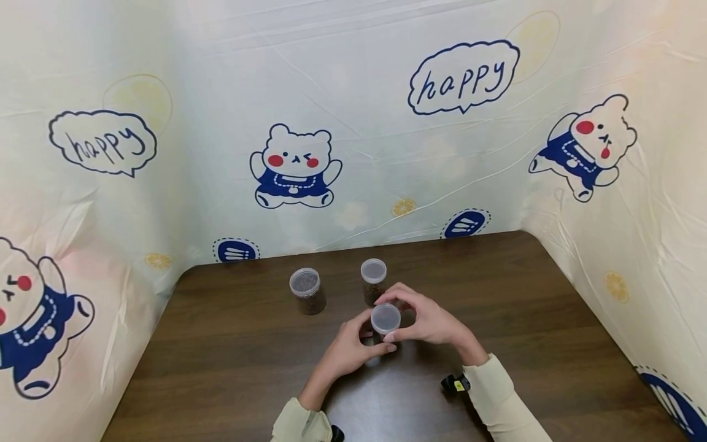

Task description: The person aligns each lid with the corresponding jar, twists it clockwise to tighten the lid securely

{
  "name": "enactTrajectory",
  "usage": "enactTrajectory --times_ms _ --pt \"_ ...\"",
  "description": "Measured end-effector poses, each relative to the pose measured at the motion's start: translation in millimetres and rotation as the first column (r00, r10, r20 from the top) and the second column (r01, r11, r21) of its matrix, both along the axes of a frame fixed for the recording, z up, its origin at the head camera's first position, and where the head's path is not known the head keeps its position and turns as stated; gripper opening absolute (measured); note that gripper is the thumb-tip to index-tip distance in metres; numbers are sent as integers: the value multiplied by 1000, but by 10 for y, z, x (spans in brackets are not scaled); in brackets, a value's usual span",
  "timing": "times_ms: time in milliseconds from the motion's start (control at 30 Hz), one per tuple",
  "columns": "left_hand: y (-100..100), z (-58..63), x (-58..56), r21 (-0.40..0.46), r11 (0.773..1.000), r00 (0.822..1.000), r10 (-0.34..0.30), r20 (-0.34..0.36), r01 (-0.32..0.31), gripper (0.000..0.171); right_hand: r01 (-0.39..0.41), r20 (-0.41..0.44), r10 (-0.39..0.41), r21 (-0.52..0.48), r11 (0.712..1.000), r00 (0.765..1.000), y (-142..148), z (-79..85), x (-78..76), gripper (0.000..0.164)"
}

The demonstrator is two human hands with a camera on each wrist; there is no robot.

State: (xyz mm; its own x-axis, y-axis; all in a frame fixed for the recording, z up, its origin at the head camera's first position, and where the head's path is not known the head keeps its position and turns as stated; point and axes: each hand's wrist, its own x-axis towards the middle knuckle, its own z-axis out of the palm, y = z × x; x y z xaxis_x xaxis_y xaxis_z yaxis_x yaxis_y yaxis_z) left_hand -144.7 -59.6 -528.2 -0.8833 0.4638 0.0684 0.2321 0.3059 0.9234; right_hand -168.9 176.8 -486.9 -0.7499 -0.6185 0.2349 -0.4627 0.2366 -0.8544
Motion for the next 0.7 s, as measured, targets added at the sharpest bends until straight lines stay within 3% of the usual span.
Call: enactTrajectory --times_ms 100,267,500,700 --pt "-5 -3 -6 4 1000 1000 -9 -3 9 60 20 -2 -20 13 1000 1000 1 17 6 67" --pt "-12 -18 -9 -5 1000 1000 -17 -10 17 59 -34 28 33 5 999 999 69 36 11 84" --pt "-5 -34 -6 -9 1000 1000 -5 -10 5 59 -90 6 90 -2 996 996 83 14 -4 65" --pt "-1 -25 -4 -9 1000 1000 1 -10 -1 62 -18 -17 18 -7 1000 1000 -1 -8 10 60"
